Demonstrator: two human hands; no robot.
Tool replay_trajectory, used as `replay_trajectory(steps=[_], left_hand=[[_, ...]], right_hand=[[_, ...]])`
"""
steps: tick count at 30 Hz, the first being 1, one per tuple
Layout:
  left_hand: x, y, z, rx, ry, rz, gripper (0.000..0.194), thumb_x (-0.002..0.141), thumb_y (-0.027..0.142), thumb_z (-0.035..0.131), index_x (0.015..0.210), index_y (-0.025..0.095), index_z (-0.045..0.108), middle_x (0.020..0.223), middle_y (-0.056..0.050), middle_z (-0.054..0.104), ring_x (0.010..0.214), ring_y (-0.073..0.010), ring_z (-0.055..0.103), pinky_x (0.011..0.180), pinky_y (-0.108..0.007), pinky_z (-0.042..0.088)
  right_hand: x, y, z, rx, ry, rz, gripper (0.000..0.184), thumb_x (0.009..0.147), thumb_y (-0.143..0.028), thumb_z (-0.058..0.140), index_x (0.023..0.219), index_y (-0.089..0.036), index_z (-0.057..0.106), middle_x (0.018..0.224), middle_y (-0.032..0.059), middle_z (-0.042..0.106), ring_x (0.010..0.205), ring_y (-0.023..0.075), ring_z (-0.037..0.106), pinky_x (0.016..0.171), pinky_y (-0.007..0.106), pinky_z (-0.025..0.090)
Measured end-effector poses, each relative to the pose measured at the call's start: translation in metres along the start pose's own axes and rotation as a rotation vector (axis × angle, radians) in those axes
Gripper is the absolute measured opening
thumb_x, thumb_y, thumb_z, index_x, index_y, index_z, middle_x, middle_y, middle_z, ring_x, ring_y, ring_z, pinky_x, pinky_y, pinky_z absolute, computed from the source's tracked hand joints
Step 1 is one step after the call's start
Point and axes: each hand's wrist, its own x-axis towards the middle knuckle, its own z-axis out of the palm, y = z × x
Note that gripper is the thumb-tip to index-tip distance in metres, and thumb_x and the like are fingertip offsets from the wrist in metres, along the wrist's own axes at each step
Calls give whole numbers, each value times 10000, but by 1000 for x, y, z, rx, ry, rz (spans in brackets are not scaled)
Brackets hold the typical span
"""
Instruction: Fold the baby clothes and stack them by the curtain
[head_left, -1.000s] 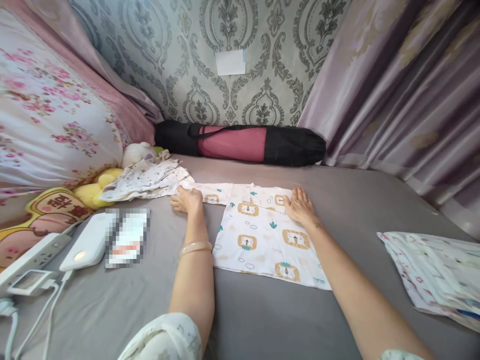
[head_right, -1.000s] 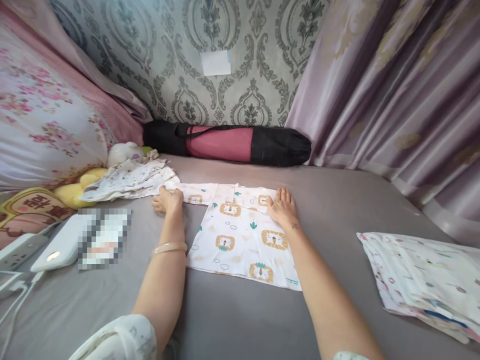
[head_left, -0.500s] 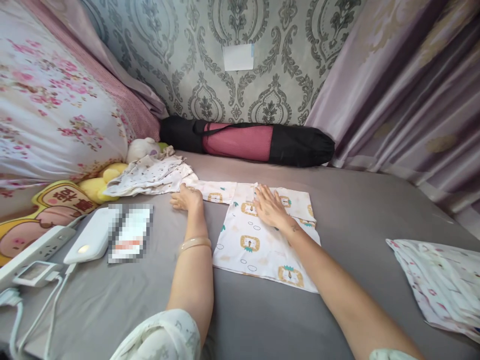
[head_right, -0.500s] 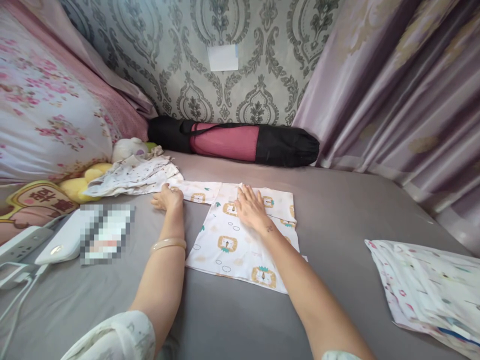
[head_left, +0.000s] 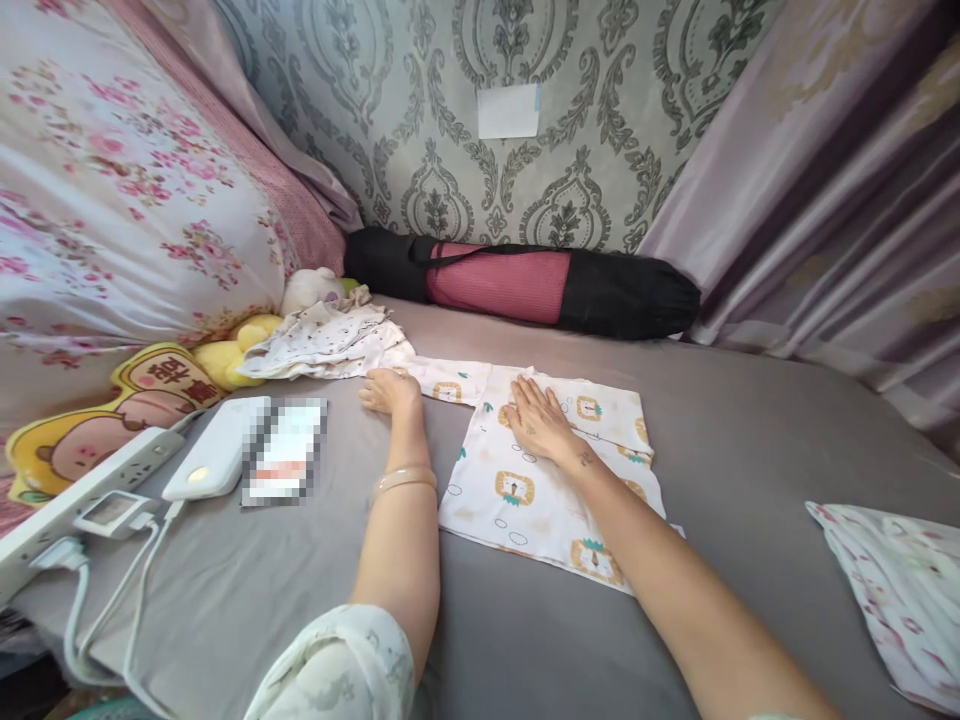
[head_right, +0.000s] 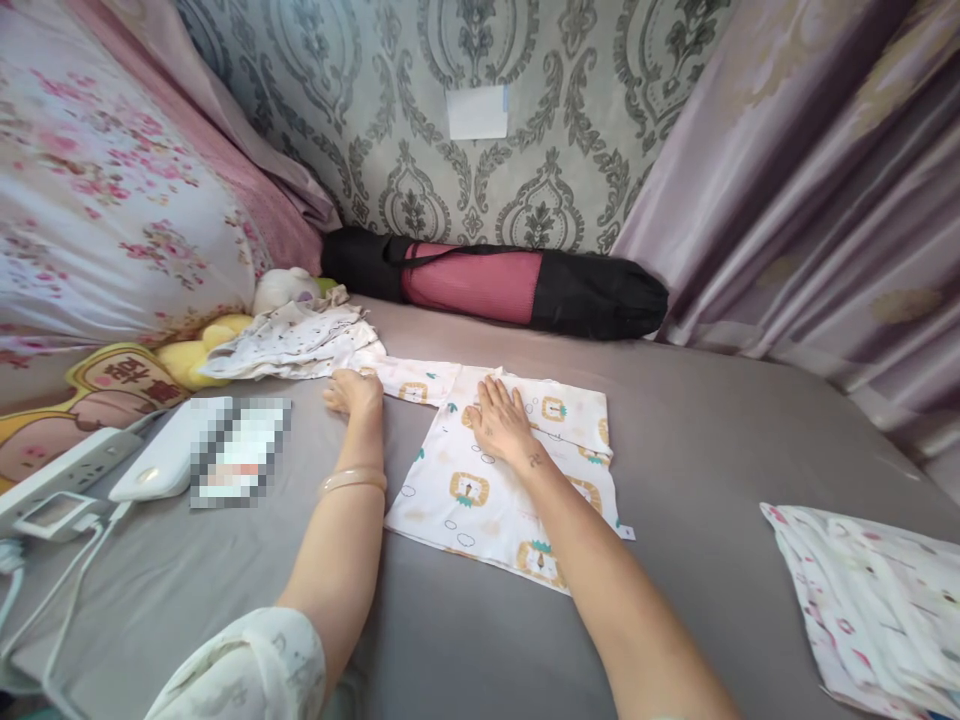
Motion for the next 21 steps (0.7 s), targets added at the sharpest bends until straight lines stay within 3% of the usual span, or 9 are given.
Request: replay_trajectory(steps=[5, 8, 11, 16, 21], left_hand=[[4, 0, -2, -15, -25, -4, 323, 801, 168, 560, 1121, 122, 570, 1240, -220, 608, 1227, -378, 492, 971, -488, 378], [4, 0, -1, -16, -40, 1, 270, 803, 182, 558, 1069, 142, 586, 1215, -216, 616, 1208, -380, 505, 964, -505, 380], [1, 0, 2, -6, 29, -16, 383, 807, 232, 583, 1163, 99, 533, 1288, -254, 541, 1228, -386, 471, 966, -493, 378], [0, -1, 6, 16, 74, -32, 464, 825, 295, 587, 1205, 45, 498, 1330, -276, 450, 1262, -387, 410, 985, -472, 359], [3, -2, 5, 34, 38, -36, 269, 819, 296, 584, 1004, 103, 612, 1309, -250, 466, 1242, -389, 425, 971, -476, 360]], right_hand=[[2, -4, -6, 10, 20, 5, 594, 999, -378, 251, 1498, -60, 305, 1593, 135, 234, 1467, 257, 172, 1180, 484, 102], [7, -8, -12, 8, 95, -1, 483, 1001, -326, 284, 1371, -99, 497, 1492, 157, 420, 1386, 268, 328, 1150, 488, 156], [15, -15, -16, -1, 190, -20, 384, 992, -263, 325, 1180, -141, 637, 1296, 141, 579, 1235, 258, 462, 1093, 423, 253], [32, -27, -11, 39, 197, -105, 377, 993, -220, 327, 1234, -178, 614, 1195, 104, 598, 1153, 224, 488, 970, 309, 357], [45, -35, -2, 21, 142, -41, 387, 990, -311, 375, 1322, -220, 554, 1208, 109, 571, 1155, 246, 490, 974, 341, 350]])
